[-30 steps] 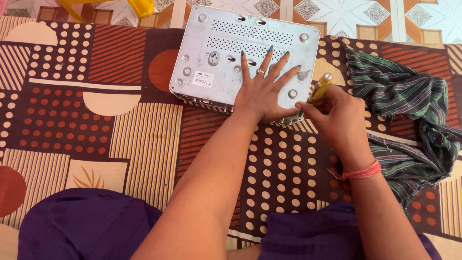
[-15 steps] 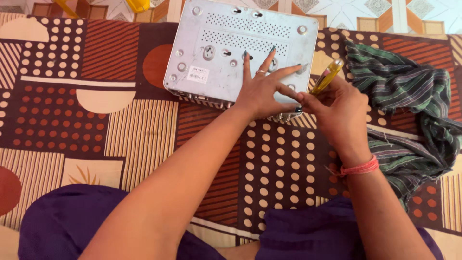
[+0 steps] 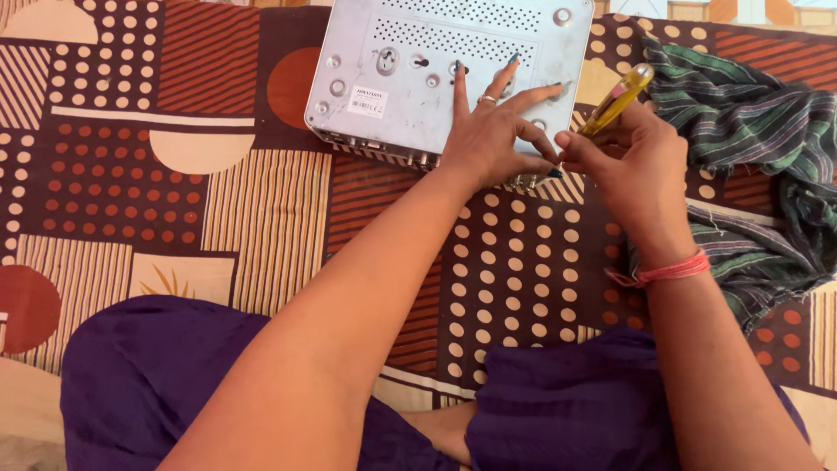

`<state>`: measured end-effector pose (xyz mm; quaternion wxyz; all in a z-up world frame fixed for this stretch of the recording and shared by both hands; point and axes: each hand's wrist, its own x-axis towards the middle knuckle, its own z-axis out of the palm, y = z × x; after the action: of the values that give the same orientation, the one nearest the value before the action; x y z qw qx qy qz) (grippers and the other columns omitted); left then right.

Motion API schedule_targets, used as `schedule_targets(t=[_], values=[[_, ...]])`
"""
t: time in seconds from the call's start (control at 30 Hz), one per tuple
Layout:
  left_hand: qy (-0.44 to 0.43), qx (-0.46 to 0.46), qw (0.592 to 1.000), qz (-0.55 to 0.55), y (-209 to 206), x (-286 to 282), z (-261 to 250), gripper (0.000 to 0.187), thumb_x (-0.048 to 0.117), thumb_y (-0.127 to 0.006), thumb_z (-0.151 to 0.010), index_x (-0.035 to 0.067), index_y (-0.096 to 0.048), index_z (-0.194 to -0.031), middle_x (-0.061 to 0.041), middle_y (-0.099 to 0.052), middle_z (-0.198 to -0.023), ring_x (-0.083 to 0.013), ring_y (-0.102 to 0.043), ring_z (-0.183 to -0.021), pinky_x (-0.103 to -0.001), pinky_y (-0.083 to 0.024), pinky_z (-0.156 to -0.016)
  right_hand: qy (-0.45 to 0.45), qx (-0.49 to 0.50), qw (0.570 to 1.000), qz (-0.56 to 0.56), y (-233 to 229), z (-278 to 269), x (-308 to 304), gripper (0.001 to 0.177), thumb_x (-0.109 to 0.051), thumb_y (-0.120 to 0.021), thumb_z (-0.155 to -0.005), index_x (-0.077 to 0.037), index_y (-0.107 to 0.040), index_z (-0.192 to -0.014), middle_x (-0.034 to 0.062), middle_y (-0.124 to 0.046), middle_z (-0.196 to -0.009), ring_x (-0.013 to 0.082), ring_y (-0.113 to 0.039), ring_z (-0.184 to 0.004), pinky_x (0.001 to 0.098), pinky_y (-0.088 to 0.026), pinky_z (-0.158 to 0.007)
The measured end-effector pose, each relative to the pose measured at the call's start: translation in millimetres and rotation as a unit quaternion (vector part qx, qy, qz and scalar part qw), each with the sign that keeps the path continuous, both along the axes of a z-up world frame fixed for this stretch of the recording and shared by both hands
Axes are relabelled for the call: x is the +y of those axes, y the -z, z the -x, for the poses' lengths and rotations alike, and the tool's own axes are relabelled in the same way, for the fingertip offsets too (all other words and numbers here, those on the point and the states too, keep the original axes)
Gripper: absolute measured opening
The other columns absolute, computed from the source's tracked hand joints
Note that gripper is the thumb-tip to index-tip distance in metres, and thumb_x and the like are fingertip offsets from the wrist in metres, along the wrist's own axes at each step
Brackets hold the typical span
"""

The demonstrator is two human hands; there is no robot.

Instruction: The person sits on a patterned mat and uses a yellow screwdriver to loosen and remove screws from the back panel of a silver electronic device. They remove one screw and place it on the mat, then continue to loosen additional screws without fully removing them.

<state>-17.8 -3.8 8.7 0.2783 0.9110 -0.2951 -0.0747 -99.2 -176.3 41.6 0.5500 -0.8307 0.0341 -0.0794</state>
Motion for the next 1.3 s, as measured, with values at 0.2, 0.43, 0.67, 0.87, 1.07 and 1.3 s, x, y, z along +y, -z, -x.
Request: schedule_targets(t=[0.2,0.43,0.67,0.87,1.07,1.3], values=[[-0.009,0.014,1.000,-0.008,0.4,-2.3,-1.4,0.012,0.050,-0.087,-0.066,0.046,-0.079,-0.074,0.024,-0.044,-0.153,-0.0196,-0.011,-0.157,-0.062,0.021,-0.121,-0.045,-0.034,0.993,-0.104,-0.4,-2.3,-18.7,0.029,-0.010,-0.069,-0.108,0.007,-0.061,-0.129,0.0117,-0.074,-0.114,0.0148,-0.074,-0.102,0.0271,-0.065,-0.091],[-0.016,0.015,1.000,-0.013,-0.8,-3.5,-0.9,0.014,0.050,-0.088,-0.064,0.046,-0.079,-0.073,0.024,-0.044,-0.153,-0.0185,-0.012,-0.156,-0.059,0.021,-0.121,-0.079,-0.080,0.985,-0.131,-8.3,-4.9,-10.7,0.033,-0.011,-0.065,-0.102,0.004,-0.058,-0.131,0.0062,-0.067,-0.130,0.0131,-0.071,-0.107,0.0270,-0.062,-0.091],[-0.024,0.027,0.999,-0.014,-1.3,-3.6,0.4,0.013,0.049,-0.088,-0.063,0.045,-0.079,-0.071,0.025,-0.044,-0.153,-0.0170,-0.013,-0.156,-0.055,0.019,-0.123,-0.107,-0.041,0.976,-0.183,-17.1,-4.4,-17.1,0.025,-0.008,-0.067,-0.106,0.006,-0.061,-0.127,0.0105,-0.071,-0.120,0.0189,-0.074,-0.113,0.0319,-0.063,-0.102],[-0.026,0.034,0.999,-0.011,-2.1,-3.6,-0.6,0.016,0.049,-0.088,-0.062,0.047,-0.079,-0.075,0.025,-0.048,-0.150,-0.0158,-0.015,-0.158,-0.054,0.018,-0.125,-0.083,-0.043,0.991,-0.095,-21.8,-4.8,-20.4,0.020,-0.002,-0.072,-0.100,0.005,-0.067,-0.118,0.0095,-0.076,-0.110,0.0153,-0.074,-0.107,0.0278,-0.062,-0.097],[-0.024,0.016,1.000,0.001,-0.5,-2.5,-0.2,0.015,0.048,-0.087,-0.060,0.045,-0.081,-0.073,0.025,-0.048,-0.151,-0.0170,-0.017,-0.156,-0.054,0.017,-0.124,-0.020,-0.077,0.997,-0.015,-19.2,-4.7,-23.2,0.022,-0.004,-0.083,-0.096,0.001,-0.062,-0.100,0.0095,-0.076,-0.100,0.0118,-0.074,-0.094,0.0227,-0.060,-0.082],[-0.015,0.001,1.000,-0.006,3.1,-2.0,-2.9,0.012,0.048,-0.087,-0.061,0.045,-0.081,-0.071,0.024,-0.046,-0.152,-0.0187,-0.016,-0.156,-0.056,0.017,-0.123,-0.043,-0.062,0.997,0.028,-16.5,-3.3,-11.6,0.030,-0.006,-0.086,-0.090,-0.001,-0.056,-0.090,0.0075,-0.074,-0.094,0.0098,-0.074,-0.091,0.0229,-0.060,-0.075]])
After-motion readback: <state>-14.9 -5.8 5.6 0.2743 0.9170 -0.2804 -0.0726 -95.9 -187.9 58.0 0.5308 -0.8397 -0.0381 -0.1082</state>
